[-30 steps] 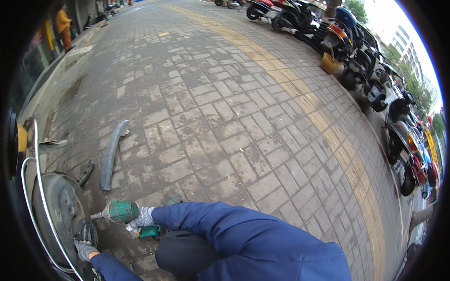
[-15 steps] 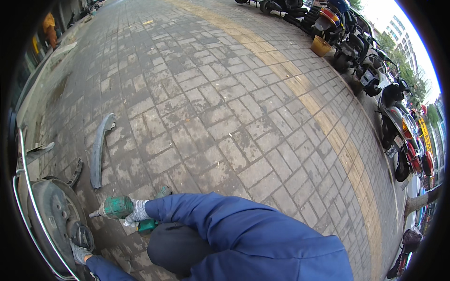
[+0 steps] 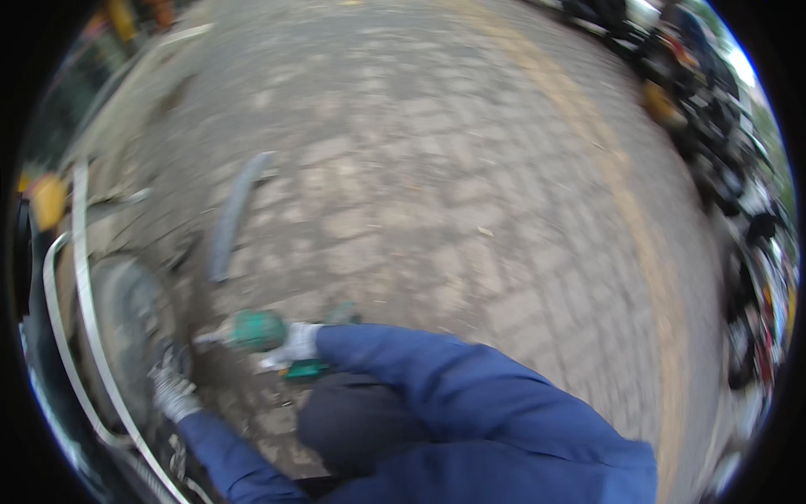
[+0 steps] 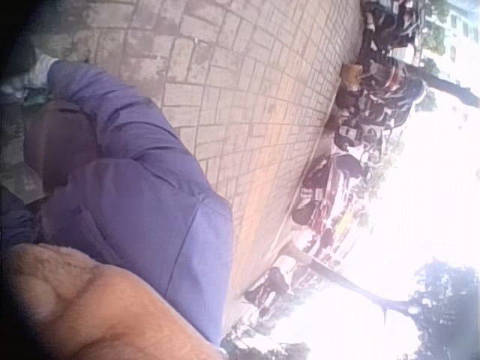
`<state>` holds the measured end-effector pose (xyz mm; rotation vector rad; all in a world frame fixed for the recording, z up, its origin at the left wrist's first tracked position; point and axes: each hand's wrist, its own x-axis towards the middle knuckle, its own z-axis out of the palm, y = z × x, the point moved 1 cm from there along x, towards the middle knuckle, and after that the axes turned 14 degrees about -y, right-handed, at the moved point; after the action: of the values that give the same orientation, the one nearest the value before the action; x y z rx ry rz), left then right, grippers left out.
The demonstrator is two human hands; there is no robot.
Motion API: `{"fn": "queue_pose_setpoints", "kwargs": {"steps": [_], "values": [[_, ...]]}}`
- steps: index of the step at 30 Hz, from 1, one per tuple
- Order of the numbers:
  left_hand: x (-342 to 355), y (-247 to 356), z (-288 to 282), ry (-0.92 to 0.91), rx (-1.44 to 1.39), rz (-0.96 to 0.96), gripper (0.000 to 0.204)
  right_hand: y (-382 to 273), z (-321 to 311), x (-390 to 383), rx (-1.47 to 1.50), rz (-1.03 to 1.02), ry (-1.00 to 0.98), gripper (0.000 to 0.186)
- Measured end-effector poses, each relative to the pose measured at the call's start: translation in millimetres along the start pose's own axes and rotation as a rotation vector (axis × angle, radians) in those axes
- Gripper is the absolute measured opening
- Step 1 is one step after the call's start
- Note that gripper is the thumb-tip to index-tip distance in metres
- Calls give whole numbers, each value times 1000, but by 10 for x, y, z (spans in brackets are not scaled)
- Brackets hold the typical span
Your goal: The person uses a cordless impact driver to remove screws from the rear body panels and a chrome guard of a scooter. They detach the panels and the guard, placing them on the ground, then continue to remove fasteners from the rear fender area.
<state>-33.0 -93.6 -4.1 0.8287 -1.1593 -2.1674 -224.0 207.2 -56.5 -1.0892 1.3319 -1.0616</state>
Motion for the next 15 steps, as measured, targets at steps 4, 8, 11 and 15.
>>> {"fn": "queue_pose_setpoints", "kwargs": {"steps": [4,8,11,15], "values": [[-352,-233,704,-121,-286,142,12,-216,-23,73,273,-187,-138,36],[-541,-68,1139,44,-195,298,14,-622,-122,130,120,-335,-191,53],[-553,156,1251,-26,-428,398,9,-1033,-210,282,-138,-618,-227,63],[-422,365,1276,-337,-681,502,9,-1322,-279,363,-326,-405,-270,58]]}}
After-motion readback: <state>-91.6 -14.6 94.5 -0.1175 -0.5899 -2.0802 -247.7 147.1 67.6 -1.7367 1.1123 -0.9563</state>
